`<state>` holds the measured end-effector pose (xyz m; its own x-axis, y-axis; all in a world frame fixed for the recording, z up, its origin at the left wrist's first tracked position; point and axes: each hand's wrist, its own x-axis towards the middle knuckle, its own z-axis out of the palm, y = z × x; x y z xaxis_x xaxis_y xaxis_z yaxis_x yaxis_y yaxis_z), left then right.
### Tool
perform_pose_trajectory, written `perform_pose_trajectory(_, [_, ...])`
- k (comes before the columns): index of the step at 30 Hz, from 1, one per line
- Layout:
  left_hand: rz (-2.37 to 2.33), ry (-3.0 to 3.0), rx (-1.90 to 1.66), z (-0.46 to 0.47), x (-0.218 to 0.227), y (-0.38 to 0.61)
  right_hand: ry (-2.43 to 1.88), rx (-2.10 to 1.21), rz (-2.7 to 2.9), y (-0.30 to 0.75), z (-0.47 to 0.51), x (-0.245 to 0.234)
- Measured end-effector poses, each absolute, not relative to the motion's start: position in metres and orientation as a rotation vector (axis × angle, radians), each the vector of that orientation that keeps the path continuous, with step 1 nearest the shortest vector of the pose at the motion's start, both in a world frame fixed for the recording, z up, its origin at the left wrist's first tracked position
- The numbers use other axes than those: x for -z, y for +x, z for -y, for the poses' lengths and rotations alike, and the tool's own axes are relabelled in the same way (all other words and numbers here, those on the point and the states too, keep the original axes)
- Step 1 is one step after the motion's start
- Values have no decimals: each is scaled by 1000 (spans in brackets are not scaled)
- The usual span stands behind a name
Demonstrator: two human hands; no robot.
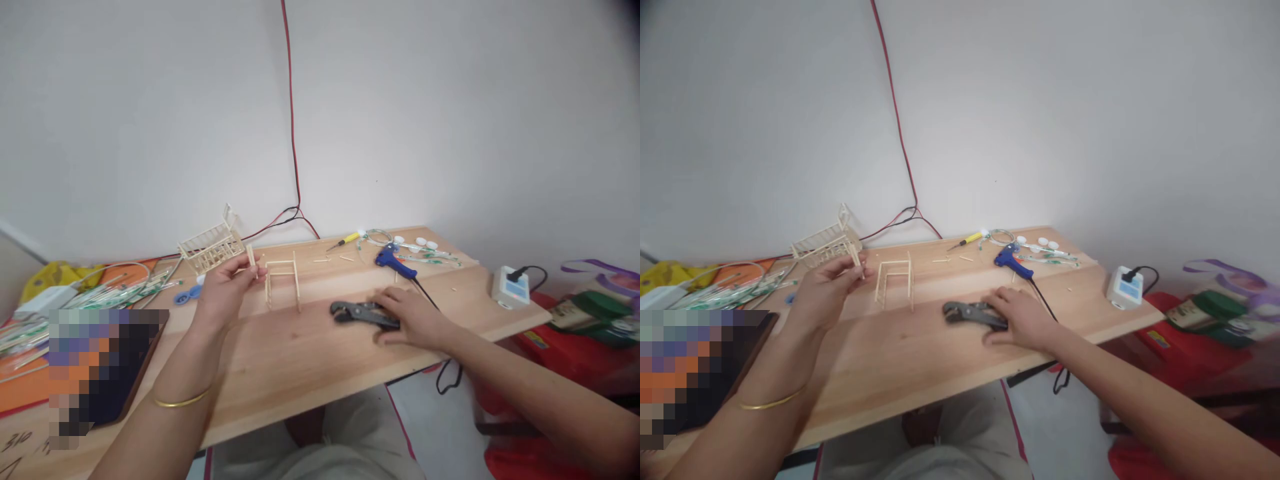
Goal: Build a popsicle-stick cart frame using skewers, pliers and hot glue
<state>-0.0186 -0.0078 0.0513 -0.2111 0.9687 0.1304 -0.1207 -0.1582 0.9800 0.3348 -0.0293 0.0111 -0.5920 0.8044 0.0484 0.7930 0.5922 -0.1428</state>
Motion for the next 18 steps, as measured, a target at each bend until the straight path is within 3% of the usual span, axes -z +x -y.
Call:
perform_pose_trajectory(4, [-1247,1334,-1304,18,-56,-25,-1601,75,2576,358,-10,2])
perform_pose_trajectory(11, [-1356,1522,-961,30,-50,-47,-1734,112,2505,330,-24,-9])
perform_pose_trajectory(18, [-1286,1465,-741,42,-34,-34,-1082,-440,2297,225,12,-42])
